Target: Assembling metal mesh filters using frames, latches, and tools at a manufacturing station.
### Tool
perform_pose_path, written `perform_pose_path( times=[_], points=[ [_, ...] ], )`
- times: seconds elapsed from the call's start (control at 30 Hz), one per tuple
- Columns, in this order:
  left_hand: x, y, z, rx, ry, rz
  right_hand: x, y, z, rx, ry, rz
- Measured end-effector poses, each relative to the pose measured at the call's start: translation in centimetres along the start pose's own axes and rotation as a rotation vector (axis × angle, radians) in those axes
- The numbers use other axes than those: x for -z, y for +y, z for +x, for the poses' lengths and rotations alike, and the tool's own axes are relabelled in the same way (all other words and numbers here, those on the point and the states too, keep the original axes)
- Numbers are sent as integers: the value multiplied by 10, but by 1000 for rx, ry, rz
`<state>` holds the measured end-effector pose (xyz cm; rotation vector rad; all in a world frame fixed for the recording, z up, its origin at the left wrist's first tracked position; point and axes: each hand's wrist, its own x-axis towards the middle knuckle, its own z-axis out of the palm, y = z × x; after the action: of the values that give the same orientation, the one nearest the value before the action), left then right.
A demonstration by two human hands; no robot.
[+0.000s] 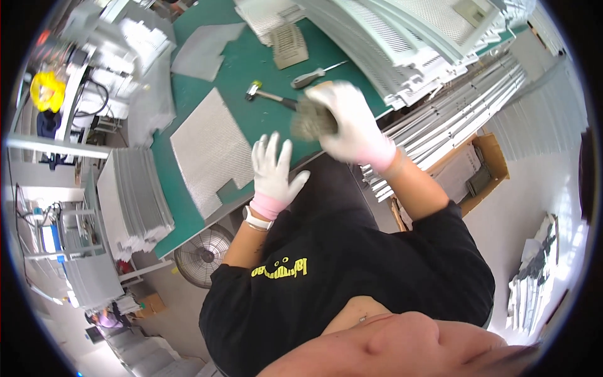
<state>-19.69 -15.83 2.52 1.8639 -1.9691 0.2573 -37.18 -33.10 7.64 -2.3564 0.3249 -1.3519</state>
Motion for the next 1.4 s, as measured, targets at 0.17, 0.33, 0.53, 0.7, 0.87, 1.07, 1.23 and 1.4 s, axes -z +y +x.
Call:
perform_pose_path(
  times=[0.17, 0.33, 0.53, 0.7, 0.87, 1.07, 1.23, 1.4],
  points=[
    [54, -64, -53, 278, 144, 37, -69, 76, 93, -88, -218, -569],
    [113, -132, -115, 490, -17, 125, -94, 85, 123, -277, -878, -768],
    [102, -179, -158, 388, -74, 124, -89, 103, 102, 35, -591, -654],
    [98, -163, -171, 443, -29, -13, -81, 111, 88, -70, -506, -445],
    [102, -142, -179, 454, -66, 25, -72, 117, 87, -335, -318, -343],
    [123, -106, -183, 308, 298, -110, -84, 53, 69, -465, -173, 197],
    [75, -62, -241, 948, 71, -1179, -120, -103, 4, -364, -737, 311],
    [76, -113, -241, 1340, 257, -1167, -183, -145, -66, -439, -1050, 236]
  ],
)
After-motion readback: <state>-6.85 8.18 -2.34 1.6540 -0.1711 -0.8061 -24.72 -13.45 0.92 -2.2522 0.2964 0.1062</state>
